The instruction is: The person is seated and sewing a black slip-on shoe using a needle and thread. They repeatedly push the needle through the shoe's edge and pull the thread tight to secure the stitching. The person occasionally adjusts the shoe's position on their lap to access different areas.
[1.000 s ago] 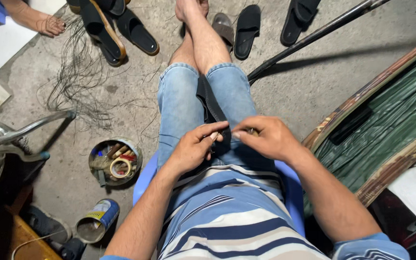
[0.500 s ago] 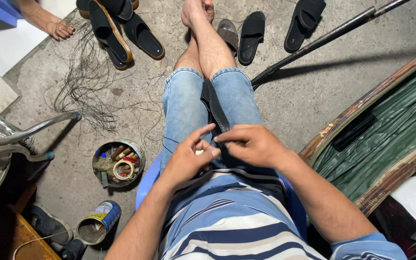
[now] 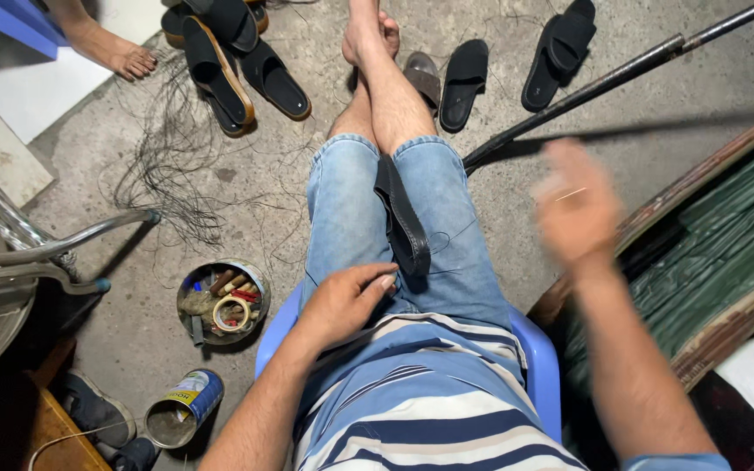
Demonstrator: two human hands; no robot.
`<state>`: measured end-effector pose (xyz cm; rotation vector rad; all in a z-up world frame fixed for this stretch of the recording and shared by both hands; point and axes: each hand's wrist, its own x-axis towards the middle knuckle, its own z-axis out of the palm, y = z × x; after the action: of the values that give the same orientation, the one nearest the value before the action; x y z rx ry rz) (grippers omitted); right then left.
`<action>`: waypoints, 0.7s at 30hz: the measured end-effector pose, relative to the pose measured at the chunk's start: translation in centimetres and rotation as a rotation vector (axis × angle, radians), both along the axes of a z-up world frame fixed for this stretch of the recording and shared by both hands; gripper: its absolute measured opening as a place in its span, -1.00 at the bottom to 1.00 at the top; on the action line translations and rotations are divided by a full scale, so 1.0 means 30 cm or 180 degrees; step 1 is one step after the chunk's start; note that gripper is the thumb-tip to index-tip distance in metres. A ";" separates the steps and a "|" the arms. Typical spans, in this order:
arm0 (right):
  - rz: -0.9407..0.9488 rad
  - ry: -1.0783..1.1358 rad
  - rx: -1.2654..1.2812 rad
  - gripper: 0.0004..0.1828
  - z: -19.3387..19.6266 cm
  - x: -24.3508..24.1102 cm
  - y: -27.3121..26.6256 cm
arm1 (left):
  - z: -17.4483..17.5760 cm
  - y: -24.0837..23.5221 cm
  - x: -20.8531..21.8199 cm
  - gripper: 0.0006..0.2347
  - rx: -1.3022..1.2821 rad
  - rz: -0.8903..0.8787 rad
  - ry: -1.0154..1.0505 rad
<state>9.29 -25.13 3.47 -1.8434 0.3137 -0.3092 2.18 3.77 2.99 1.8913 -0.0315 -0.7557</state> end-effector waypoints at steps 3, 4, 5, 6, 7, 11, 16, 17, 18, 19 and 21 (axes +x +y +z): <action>0.2605 -0.0075 -0.1511 -0.48 -0.021 -0.138 0.152 | 0.029 -0.010 0.004 -0.76 0.0220 -0.0282 -0.0088; 0.2617 -0.0126 -0.1504 -0.48 -0.050 -0.138 0.160 | 0.031 0.002 0.001 -0.76 0.0246 -0.0259 -0.0124; 0.2555 0.0414 -0.1147 -0.68 -0.077 -0.139 0.168 | 0.033 0.014 -0.003 -0.81 -0.0481 -0.0179 -0.0428; 0.2480 0.0949 -0.0786 -0.85 -0.105 -0.139 0.177 | 0.034 0.027 -0.007 -0.84 -0.1209 -0.0107 -0.0735; 0.2481 0.0922 -0.0790 -0.85 -0.118 -0.136 0.169 | 0.061 0.043 -0.012 -0.84 -0.1201 -0.0109 -0.0760; 0.2315 0.1532 0.0380 -0.86 -0.156 -0.130 0.127 | 0.132 0.057 -0.003 -0.88 -0.2471 0.0173 -0.0432; 0.2319 0.1584 0.0996 -0.82 -0.178 -0.147 0.116 | 0.047 -0.024 0.013 -0.61 -0.0558 0.0384 -0.0207; 0.2194 0.1522 0.1129 -0.83 -0.197 -0.159 0.122 | 0.006 -0.043 0.014 -0.58 -0.0363 0.0352 -0.0051; 0.2068 0.1459 0.1260 -0.84 -0.218 -0.171 0.128 | -0.038 -0.062 0.016 -0.56 -0.0169 0.0320 0.0104; 0.2063 0.1485 0.1266 -0.84 -0.234 -0.172 0.131 | -0.087 -0.071 0.020 -0.56 -0.0170 0.0321 0.0130; 0.1945 0.1385 0.1403 -0.85 -0.267 -0.172 0.138 | -0.186 -0.086 0.029 -0.75 -0.0315 0.0501 0.0179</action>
<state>4.13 -20.99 -4.53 -1.4637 0.0874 0.5501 3.06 1.18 -2.58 1.7553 0.1121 -0.6871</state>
